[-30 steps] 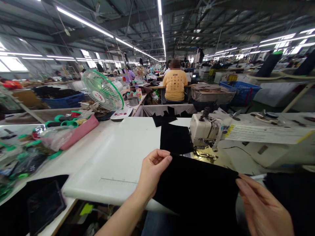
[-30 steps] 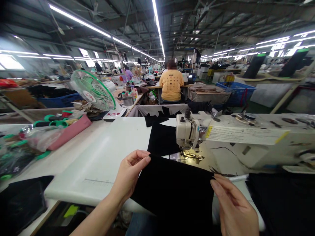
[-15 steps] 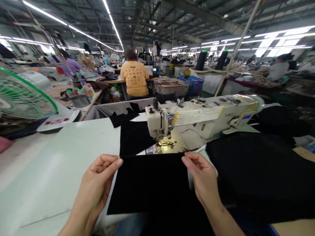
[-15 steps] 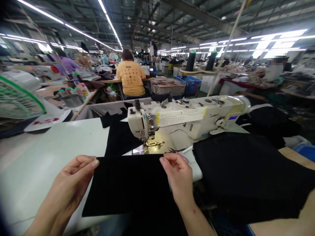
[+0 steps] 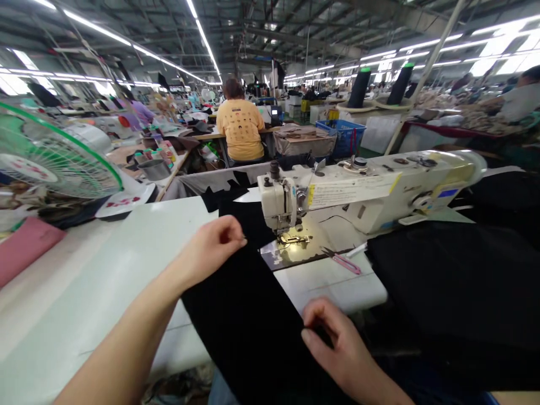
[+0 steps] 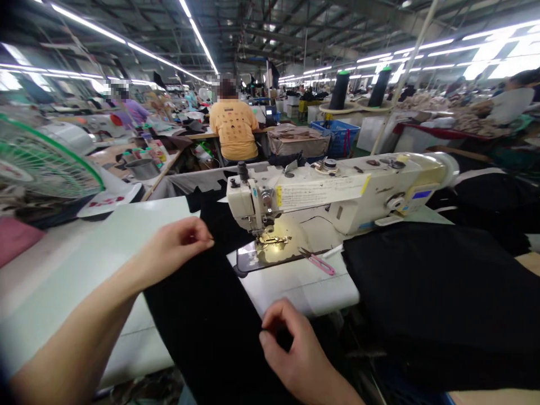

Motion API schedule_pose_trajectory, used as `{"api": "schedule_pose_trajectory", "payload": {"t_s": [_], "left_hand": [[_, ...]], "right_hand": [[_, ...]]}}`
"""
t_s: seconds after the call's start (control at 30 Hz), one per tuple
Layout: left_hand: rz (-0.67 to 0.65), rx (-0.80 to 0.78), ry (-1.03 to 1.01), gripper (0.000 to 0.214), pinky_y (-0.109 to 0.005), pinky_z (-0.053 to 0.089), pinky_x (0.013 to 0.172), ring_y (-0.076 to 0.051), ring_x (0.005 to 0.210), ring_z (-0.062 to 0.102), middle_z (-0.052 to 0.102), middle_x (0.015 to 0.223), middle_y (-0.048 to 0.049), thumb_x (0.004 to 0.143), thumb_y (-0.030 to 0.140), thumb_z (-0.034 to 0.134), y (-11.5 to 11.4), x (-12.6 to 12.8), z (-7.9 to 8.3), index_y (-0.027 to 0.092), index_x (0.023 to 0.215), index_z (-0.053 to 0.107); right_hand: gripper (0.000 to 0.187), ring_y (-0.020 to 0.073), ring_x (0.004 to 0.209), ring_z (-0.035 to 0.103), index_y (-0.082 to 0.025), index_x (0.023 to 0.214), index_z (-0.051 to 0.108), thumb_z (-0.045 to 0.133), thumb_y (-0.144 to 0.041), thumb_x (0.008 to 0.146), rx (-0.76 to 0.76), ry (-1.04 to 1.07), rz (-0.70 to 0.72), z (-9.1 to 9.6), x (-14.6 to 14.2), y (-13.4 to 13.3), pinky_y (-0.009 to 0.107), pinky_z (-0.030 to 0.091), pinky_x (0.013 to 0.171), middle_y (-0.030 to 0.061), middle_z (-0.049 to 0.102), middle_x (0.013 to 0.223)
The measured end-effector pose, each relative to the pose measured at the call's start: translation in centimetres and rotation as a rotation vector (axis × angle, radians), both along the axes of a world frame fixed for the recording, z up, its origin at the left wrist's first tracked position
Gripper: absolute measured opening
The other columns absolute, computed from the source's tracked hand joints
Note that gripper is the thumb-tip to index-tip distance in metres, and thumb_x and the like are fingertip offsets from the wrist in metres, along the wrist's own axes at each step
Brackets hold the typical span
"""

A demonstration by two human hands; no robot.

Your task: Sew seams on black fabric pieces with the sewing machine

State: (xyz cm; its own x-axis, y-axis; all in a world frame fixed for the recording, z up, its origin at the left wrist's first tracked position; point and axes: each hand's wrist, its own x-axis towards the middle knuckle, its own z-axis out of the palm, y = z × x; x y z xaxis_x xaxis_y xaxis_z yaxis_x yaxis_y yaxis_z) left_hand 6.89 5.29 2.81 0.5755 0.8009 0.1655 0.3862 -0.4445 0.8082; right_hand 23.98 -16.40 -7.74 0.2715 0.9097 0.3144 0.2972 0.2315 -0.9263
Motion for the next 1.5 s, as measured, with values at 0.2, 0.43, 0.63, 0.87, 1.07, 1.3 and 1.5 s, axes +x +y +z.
{"api": "schedule_pose_trajectory", "payload": {"t_s": [0.2,0.43,0.63,0.87,1.07,1.3,1.5], "left_hand": [[-0.162,-0.002,0.14,0.015,-0.025,0.035,0.055,-0.014,0.057,0.05,0.057,0.058,0.0044,0.061,0.012,0.069,2.0,6.0,-6.7,0.021,0.059,0.057],[-0.132,-0.017,0.07,0.011,-0.024,0.038,0.057,-0.013,0.06,0.051,0.057,0.063,0.0034,0.067,0.015,0.062,1.8,5.6,-9.7,0.021,0.063,0.054],[-0.085,-0.055,0.079,0.014,-0.024,0.038,0.057,-0.012,0.058,0.051,0.057,0.06,0.0049,0.064,0.013,0.066,4.5,7.5,-9.7,0.02,0.064,0.055],[-0.054,-0.053,0.11,0.016,-0.025,0.041,0.057,-0.013,0.058,0.055,0.06,0.061,0.0042,0.064,0.012,0.069,6.0,8.3,-10.1,0.02,0.067,0.055],[0.007,0.04,0.156,0.018,-0.029,0.045,0.063,-0.018,0.067,0.06,0.063,0.07,0.0,0.069,0.012,0.071,5.5,8.4,-9.9,0.02,0.075,0.056],[-0.264,0.395,0.271,0.009,-0.041,0.051,0.089,-0.027,0.099,0.061,0.067,0.102,-0.0083,0.086,0.015,0.062,-6.1,3.7,-8.4,0.021,0.093,0.061],[-0.577,0.597,0.321,0.034,-0.04,0.055,0.098,-0.027,0.113,0.063,0.069,0.122,-0.0132,0.088,0.007,0.054,-7.9,0.9,-10.8,0.013,0.121,0.062]], "right_hand": [[0.022,0.0161,0.075,0.071,-0.024,0.098,0.065,0.053,-0.007,0.089,0.232,-0.365,0.016,-3.5,-0.9,-1.4,0.022,0.059,0.07,0.0021,0.072,0.084],[0.033,0.0165,0.075,0.072,-0.02,0.107,0.061,0.046,0.0,0.087,0.353,-0.588,0.01,-5.0,0.5,-1.3,0.025,0.061,0.072,0.0041,0.074,0.084],[0.026,0.0192,0.073,0.069,-0.021,0.095,0.061,0.05,-0.001,0.084,0.298,-0.726,-0.109,-3.6,0.3,0.3,0.032,0.057,0.068,0.0038,0.069,0.081],[0.025,0.0206,0.08,0.065,-0.02,0.093,0.059,0.048,0.0,0.082,0.272,-0.715,-0.08,-3.0,0.4,1.9,0.036,0.054,0.073,0.0046,0.068,0.086],[0.027,0.0214,0.081,0.064,-0.02,0.096,0.06,0.048,0.0,0.083,0.244,-0.731,-0.034,-2.4,0.6,1.8,0.038,0.053,0.075,0.0049,0.068,0.087],[0.03,0.024,0.09,0.063,-0.018,0.1,0.063,0.047,0.0,0.082,0.219,-0.735,0.008,-2.2,0.8,1.7,0.042,0.054,0.081,0.0083,0.069,0.094],[0.029,0.0256,0.098,0.06,-0.015,0.105,0.065,0.051,-0.001,0.084,0.153,-0.708,0.021,-2.0,1.6,4.3,0.047,0.052,0.09,0.0096,0.069,0.102]]}}
